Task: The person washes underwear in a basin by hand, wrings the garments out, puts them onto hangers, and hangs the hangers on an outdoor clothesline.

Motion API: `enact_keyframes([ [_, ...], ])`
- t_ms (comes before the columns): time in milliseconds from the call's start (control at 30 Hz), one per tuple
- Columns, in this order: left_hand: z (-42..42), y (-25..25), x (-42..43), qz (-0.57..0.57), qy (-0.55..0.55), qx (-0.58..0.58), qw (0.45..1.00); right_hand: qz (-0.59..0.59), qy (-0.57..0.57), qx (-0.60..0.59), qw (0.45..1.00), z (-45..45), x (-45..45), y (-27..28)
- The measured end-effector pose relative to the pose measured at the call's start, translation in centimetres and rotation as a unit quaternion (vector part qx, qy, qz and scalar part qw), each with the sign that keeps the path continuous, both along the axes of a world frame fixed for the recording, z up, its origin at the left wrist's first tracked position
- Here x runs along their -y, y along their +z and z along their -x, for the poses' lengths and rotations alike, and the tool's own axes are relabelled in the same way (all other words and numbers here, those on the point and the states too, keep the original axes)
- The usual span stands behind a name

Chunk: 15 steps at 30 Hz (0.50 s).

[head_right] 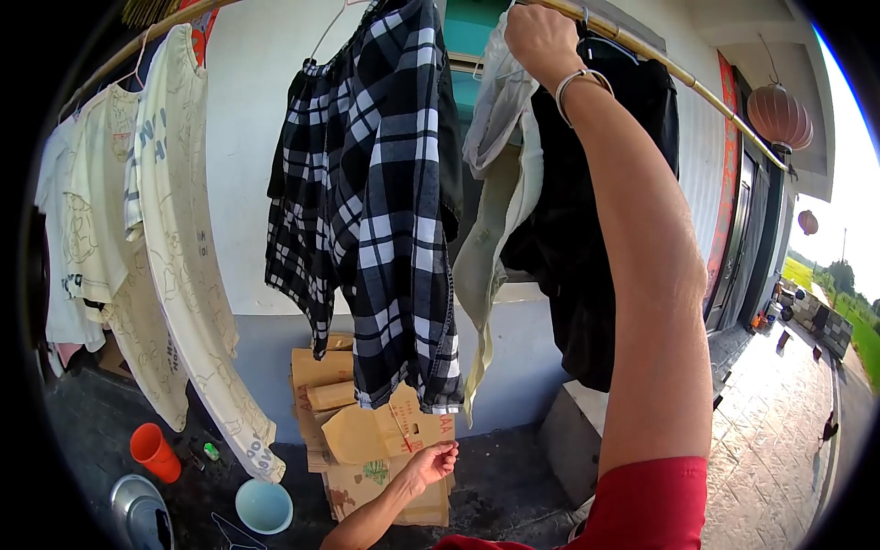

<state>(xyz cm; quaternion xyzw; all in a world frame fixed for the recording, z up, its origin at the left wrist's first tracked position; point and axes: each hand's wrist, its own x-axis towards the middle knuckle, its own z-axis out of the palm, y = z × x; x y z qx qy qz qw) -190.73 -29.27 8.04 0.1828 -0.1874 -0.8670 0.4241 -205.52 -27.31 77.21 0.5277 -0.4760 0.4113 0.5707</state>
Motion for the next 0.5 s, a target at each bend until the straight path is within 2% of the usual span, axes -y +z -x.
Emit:
enact_keyframes([
  [67, -0.4, -1.0, -0.8, -0.024, -0.003, -0.001, 1.000, -0.026, 0.006, -0.075, 0.997, 0.9, 0.7, -0.1],
  [133, -0.8, -1.9, -1.9, -0.033, 0.003, -0.006, 0.999, -0.014, 0.020, -0.091, 0.996, 1.9, 2.1, -0.6],
  [233, -1.7, -4.3, -3.3, -0.081, 0.018, 0.012, 0.996, -0.033, 0.159, 0.065, 0.985, 2.6, 3.6, -1.5],
  [333, -2.7, -8.6, -4.1, -0.108, 0.015, 0.004, 0.994, -0.033, 0.217, 0.128, 0.967, 2.9, 4.0, -2.2],
  [400, -3.6, -10.2, -4.9, -0.131, 0.023, 0.017, 0.991, -0.004, 0.235, 0.117, 0.965, 2.9, 4.3, -2.5],
  [467, -4.3, -10.8, -5.8, -0.149, 0.051, 0.040, 0.987, -0.081, 0.253, 0.094, 0.959, 3.1, 2.7, -2.4],
  [500, -4.7, -10.7, -6.4, -0.149, 0.054, 0.047, 0.986, -0.024, 0.211, 0.162, 0.964, 2.1, 1.8, -2.2],
])
